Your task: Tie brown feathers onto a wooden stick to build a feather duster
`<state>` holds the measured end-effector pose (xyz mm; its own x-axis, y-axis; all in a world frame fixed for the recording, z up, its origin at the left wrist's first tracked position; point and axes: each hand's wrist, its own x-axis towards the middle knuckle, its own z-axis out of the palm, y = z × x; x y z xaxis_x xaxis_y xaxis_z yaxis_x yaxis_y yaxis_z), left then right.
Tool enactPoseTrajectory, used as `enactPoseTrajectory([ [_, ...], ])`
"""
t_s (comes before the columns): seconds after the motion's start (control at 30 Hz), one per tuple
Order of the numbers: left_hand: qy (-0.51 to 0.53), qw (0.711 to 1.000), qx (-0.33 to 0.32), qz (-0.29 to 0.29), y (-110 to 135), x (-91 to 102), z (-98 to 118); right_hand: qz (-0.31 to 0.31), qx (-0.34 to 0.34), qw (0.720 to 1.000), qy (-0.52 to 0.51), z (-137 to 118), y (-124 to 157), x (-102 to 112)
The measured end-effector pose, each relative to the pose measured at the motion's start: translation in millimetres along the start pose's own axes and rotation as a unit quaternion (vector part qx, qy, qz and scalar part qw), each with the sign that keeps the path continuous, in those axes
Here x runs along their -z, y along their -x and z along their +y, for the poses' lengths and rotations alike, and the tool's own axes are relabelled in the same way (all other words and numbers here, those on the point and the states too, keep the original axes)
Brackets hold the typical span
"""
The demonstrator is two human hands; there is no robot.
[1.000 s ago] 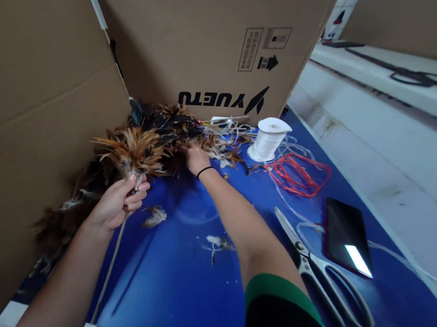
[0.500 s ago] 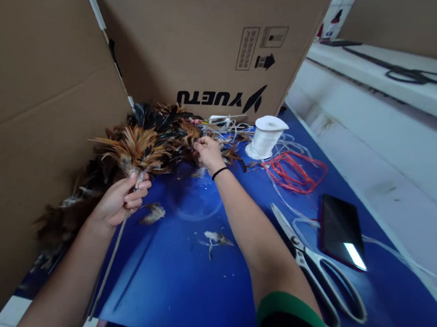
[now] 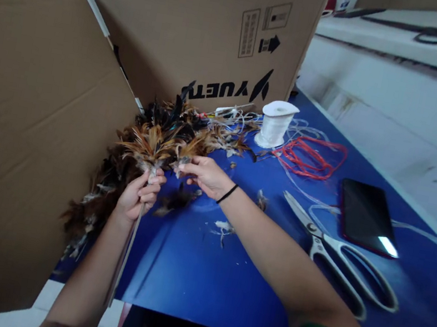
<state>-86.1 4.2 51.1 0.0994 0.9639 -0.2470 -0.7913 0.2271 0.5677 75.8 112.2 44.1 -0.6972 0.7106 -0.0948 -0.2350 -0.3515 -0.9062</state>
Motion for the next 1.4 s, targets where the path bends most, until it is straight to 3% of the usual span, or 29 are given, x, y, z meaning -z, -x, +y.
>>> enactPoseTrajectory([
  [0.2,-0.033,0.999,0.015,0.011,1,-3.8,-6,-0.011,0.022,1.000,-0.007,8,-1,-15],
  [0.57,-0.125,0.991,0.045,-0.022,-2,2.2,-10,-0.026,-0.014,0.994,-0.102,12,0,-18],
  [0.73,-0.211,0.976,0.039,-0.037,-5,2.1,-12,0.010,-0.020,0.993,-0.117,16,-3,-17],
  [1.03,-0.308,0.951,0.029,-0.007,-11,1.6,-16,0.069,-0.031,0.990,-0.116,18,-4,-19],
  [1.4,-0.263,0.964,0.029,0.011,-14,7.0,-17,0.102,0.015,0.992,-0.073,36,-10,-18],
])
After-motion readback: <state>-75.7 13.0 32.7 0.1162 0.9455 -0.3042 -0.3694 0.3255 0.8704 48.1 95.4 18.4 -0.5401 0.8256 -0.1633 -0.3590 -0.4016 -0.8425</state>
